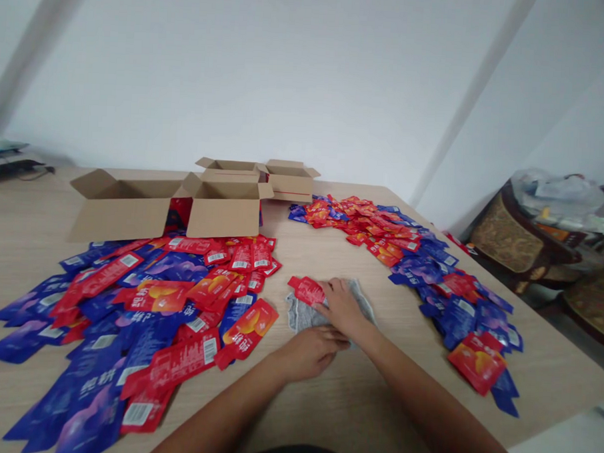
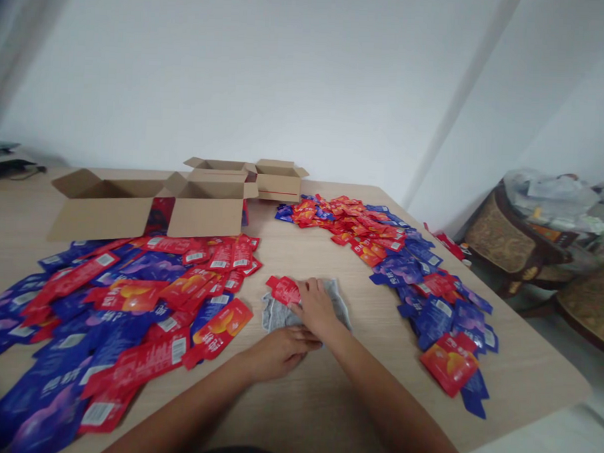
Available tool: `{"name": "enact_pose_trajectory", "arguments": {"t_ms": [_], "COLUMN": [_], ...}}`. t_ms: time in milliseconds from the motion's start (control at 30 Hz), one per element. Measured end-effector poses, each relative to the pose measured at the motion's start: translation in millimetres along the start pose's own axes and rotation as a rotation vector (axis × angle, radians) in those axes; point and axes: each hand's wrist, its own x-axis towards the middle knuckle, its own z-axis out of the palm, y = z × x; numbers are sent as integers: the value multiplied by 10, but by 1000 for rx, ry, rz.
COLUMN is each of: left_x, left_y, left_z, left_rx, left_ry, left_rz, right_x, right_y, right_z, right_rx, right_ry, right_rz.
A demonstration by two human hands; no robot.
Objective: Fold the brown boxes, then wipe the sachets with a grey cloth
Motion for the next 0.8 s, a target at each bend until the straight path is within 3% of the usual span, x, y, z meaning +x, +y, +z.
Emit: {"name": "enact_pose_trajectory", "arguments": {"t_ms": [167,367,433,600,700,800], "left_x": [-3,-20,-24,-30,-36,-38], "left_y": [-23,-35,-37,-33,-20,-14], "left_z": [6,12,8,-2,-11,-26], "left_rx": [-9,-24,-26,-28,-33,-34], "left_ry": [-23,-5,0,5,13,14], "left_rz": [17,6,10,17,22,23], "right_x": [408,899,1004,1292,1415,1408], "right_y": [170,433,404,207,370,782], "right_z": [245,-10,-118,-180,-182,-217], "right_rx": [92,331,390,582,455,197], "right_ry": [-20,-78,-69,-50,43,70], "right_rz": [153,450,446,204,237,397]}}
